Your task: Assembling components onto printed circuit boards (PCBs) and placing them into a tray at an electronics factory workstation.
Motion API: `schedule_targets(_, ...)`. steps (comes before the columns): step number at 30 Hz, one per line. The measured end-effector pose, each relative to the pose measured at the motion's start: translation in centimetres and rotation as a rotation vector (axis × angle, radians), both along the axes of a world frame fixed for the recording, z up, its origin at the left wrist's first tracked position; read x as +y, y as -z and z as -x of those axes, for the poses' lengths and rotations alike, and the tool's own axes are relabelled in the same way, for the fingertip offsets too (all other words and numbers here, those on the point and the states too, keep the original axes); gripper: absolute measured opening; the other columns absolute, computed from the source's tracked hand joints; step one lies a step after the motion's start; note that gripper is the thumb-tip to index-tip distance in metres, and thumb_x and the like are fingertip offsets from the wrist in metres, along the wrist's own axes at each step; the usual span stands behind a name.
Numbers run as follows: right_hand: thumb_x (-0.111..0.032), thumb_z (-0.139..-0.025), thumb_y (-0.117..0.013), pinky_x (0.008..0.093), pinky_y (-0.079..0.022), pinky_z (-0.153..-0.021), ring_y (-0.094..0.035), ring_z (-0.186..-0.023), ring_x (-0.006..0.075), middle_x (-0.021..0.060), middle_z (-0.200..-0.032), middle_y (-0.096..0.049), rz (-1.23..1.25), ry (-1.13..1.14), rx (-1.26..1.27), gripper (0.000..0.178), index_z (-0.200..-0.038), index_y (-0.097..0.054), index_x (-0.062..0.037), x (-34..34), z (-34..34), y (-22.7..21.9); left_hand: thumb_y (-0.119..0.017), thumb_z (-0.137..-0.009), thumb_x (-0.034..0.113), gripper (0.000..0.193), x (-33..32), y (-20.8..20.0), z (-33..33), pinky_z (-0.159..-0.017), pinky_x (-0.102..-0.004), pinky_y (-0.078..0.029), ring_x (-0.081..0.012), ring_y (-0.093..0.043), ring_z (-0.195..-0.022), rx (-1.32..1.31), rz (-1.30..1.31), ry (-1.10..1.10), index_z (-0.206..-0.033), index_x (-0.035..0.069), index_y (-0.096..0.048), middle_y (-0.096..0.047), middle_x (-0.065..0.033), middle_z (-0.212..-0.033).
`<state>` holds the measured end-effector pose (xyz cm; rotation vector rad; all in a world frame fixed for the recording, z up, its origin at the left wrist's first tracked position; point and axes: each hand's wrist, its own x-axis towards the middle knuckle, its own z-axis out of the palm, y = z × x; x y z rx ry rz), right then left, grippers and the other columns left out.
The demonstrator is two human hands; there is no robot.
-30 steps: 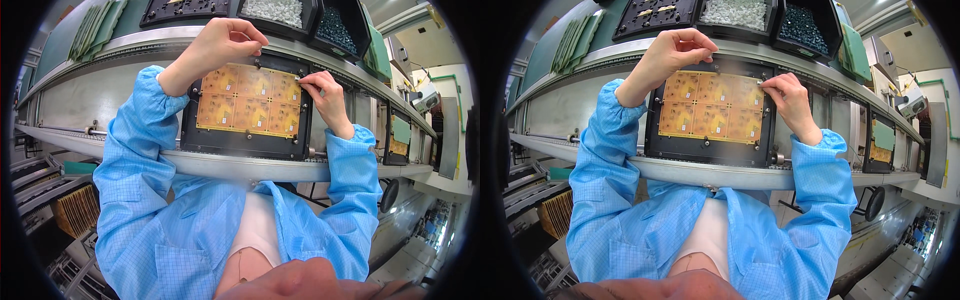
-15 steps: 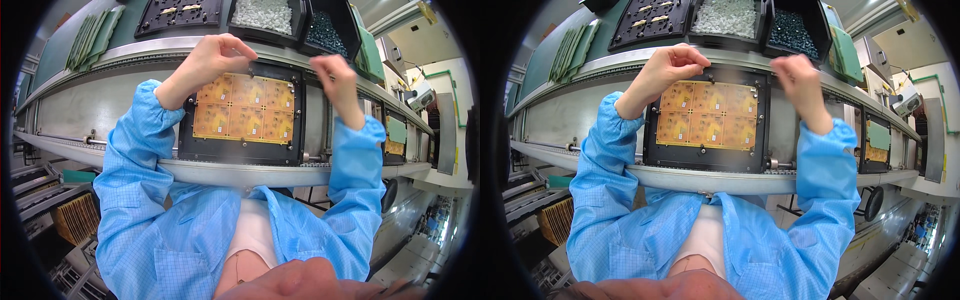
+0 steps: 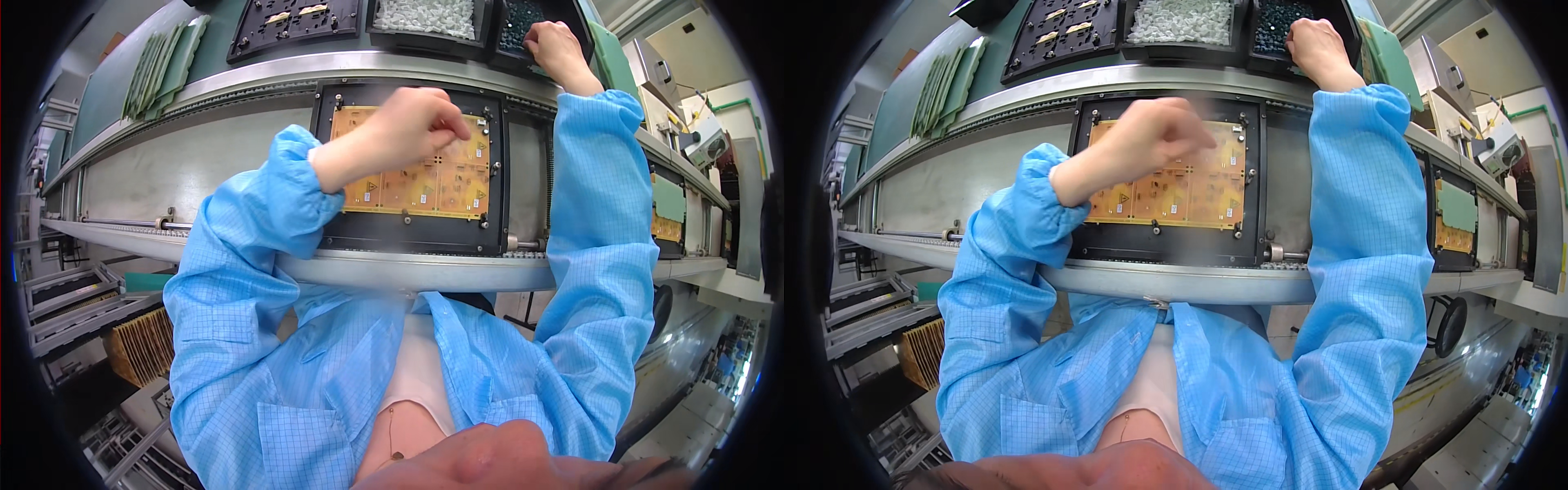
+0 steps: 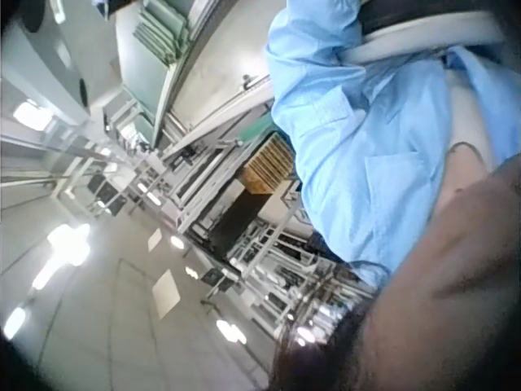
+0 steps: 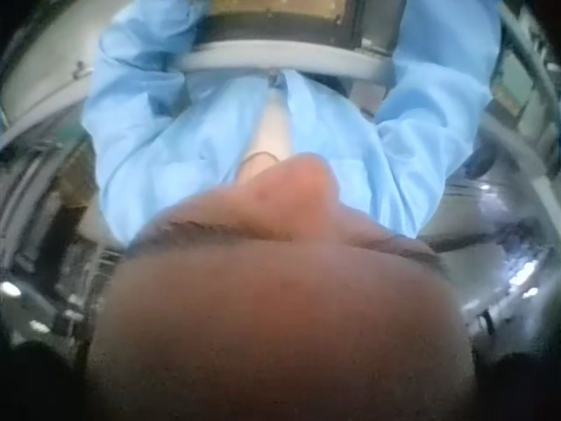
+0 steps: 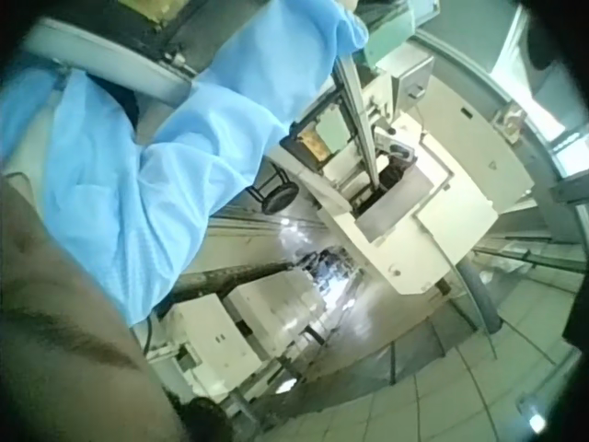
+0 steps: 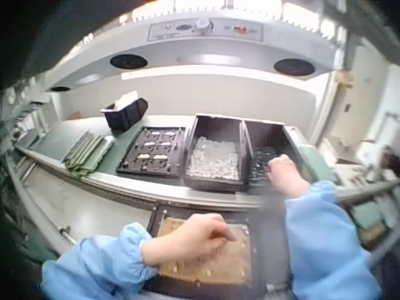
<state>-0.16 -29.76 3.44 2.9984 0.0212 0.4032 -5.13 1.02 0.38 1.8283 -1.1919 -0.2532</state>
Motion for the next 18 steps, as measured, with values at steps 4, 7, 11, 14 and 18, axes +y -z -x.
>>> schedule_targets(4, -0.018, -0.088, -0.066, 0.0431, -0.054, -0.084, -0.068, -0.09, 0.0367, 0.0171, -0.097, -0.072, -0.034, -0.055, -0.122, 0.018, -0.1, -0.072, -0.0058, -1.0, -0.6, -0.4, -0.065, -0.082, 0.009, 0.016, -3.2, -0.4, 1.3, -0.076, -0.0403, -0.054, -0.0334, -0.067, -0.084, -0.155, -0.117, 0.034, -0.095, 0.006, -0.073, -0.068, -0.0142, -0.088)
schedule_targets(7, -0.016, -0.087, -0.067, 0.0415, -0.055, -0.076, -0.069, -0.082, 0.0342, 0.0165, -0.092, -0.072, -0.281, -0.086, -0.239, 0.015, -0.095, -0.071, -0.0046, -0.1, -0.3, -0.5, -0.065, -0.081, 0.01, 0.017, -3.7, -0.3, 1.7, -0.077, -0.0404, -0.055, -0.0329, -0.068, -0.085, -0.179, -0.225, -0.009, -0.096, 0.007, -0.072, -0.07, -0.0141, -0.089)
schedule_targets(11, -0.009, -0.082, -0.069, 0.0366, -0.055, -0.065, -0.071, -0.072, 0.0259, 0.0155, -0.078, -0.071, -0.535, -0.156, -0.374, 0.009, -0.084, -0.068, -0.0009, 1.0, 2.3, -0.5, -0.066, -0.081, 0.011, 0.018, -3.9, 0.0, 1.5, -0.078, -0.0411, -0.055, -0.0336, -0.068, -0.087, -0.213, -0.274, 0.003, -0.097, 0.008, -0.072, -0.071, -0.014, -0.09)
schedule_targets(14, -0.008, -0.083, -0.068, 0.0328, -0.053, -0.064, -0.067, -0.068, 0.0202, 0.0136, -0.074, -0.069, -0.796, -0.186, -0.412, 0.009, -0.087, -0.067, -0.0005, 4.2, 5.7, -1.9, -0.065, -0.081, 0.012, 0.019, -3.6, 0.0, 1.2, -0.078, -0.0419, -0.055, -0.0343, -0.068, -0.087, -0.228, -0.314, -0.015, -0.098, 0.008, -0.072, -0.071, -0.0139, -0.09)
schedule_targets(18, -0.013, -0.098, -0.062, 0.0232, -0.054, -0.077, -0.069, -0.086, 0.0104, 0.0049, -0.092, -0.072, -0.879, -0.19, -0.284, 0.018, -0.109, -0.071, -0.0035, 4.5, 8.0, -1.0, -0.064, -0.081, 0.012, 0.017, -3.9, -1.0, 1.0, -0.078, -0.0427, -0.055, -0.035, -0.068, -0.088, -0.274, -0.399, -0.014, -0.096, 0.008, -0.071, -0.071, -0.0142, -0.09)
